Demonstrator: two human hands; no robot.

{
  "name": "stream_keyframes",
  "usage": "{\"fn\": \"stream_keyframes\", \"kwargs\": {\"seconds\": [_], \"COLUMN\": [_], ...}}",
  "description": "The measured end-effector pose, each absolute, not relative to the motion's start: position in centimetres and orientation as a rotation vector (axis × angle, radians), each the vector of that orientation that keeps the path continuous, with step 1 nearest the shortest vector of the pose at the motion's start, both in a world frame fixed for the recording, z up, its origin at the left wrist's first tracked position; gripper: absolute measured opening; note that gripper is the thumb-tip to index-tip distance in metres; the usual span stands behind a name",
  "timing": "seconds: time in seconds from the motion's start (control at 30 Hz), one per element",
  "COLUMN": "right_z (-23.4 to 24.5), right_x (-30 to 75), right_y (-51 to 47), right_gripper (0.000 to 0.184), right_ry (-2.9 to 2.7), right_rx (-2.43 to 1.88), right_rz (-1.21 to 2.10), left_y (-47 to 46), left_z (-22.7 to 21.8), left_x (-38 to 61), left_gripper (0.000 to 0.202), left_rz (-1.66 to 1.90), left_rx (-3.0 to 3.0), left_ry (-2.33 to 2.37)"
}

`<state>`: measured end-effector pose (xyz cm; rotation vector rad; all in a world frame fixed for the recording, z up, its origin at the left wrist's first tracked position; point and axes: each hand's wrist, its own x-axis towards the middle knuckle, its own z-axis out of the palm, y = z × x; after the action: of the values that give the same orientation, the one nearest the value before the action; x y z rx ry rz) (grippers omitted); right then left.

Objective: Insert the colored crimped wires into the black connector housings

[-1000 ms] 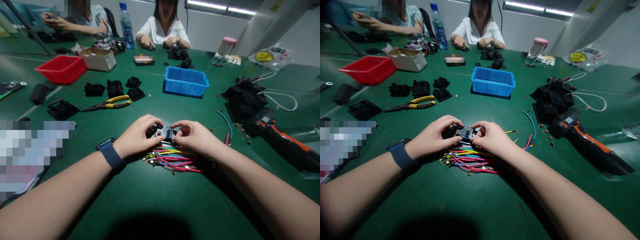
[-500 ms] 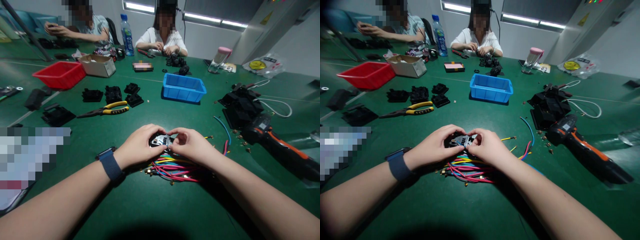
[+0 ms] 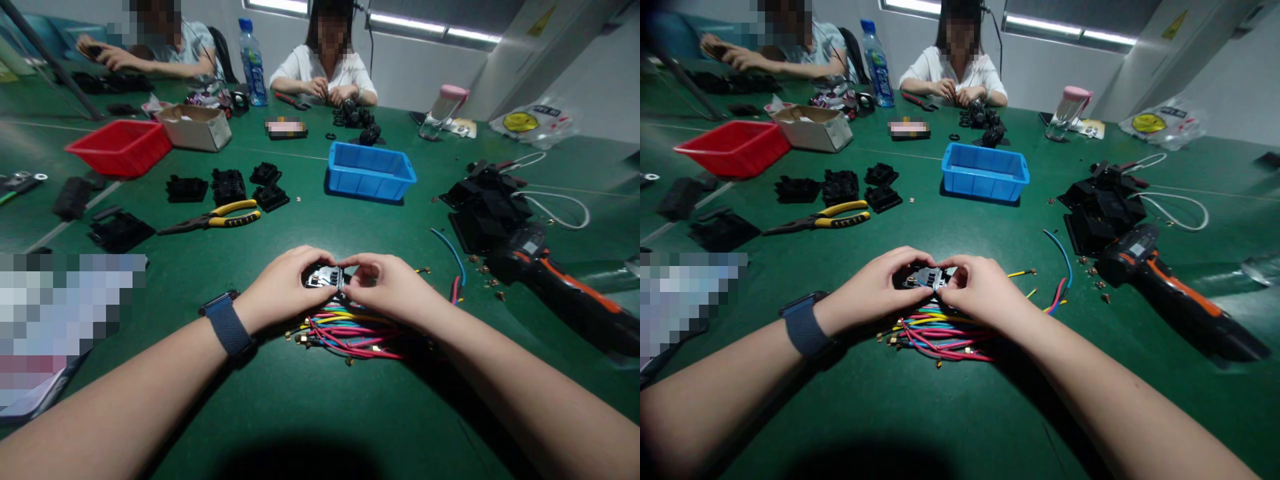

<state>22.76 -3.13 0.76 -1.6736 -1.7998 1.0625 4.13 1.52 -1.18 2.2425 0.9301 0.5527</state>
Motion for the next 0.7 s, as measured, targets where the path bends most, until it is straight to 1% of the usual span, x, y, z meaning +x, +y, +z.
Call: {"fn": "stream_keyframes", "kwargs": {"seconds": [0.2, 0.43, 0.57, 0.63, 0.7], "right_z": [1.5, 1.0, 3.3, 4.9, 5.8], "right_x": [22.9, 23.5, 23.2, 23.1, 23.3], "right_y": [-3.6, -3.2, -4.7, -6.9, -9.4], "right_gripper": [0.034, 0.027, 0.023, 0.016, 0.015], "right_ry": [-2.0, -2.102, -2.1, -2.191, -2.211], "right_rx": [-1.671, -1.604, -1.593, -1.466, -1.366], "right_rz": [0.85, 0.605, 0.425, 0.489, 0.535], "left_y": [1.7, 1.5, 1.5, 1.5, 1.5], "left_z": [-1.3, -1.5, -1.5, -1.5, -1.4], "left_x": [3.9, 3.8, 3.7, 3.7, 3.6], "left_gripper": [0.033, 0.035, 0.036, 0.037, 0.037], "left_rz": [0.543, 0.575, 0.557, 0.552, 0.548], "left_rx": [2.273, 2.295, 2.306, 2.304, 2.304], "left_ry": [0.915, 0.921, 0.918, 0.916, 0.918]}}
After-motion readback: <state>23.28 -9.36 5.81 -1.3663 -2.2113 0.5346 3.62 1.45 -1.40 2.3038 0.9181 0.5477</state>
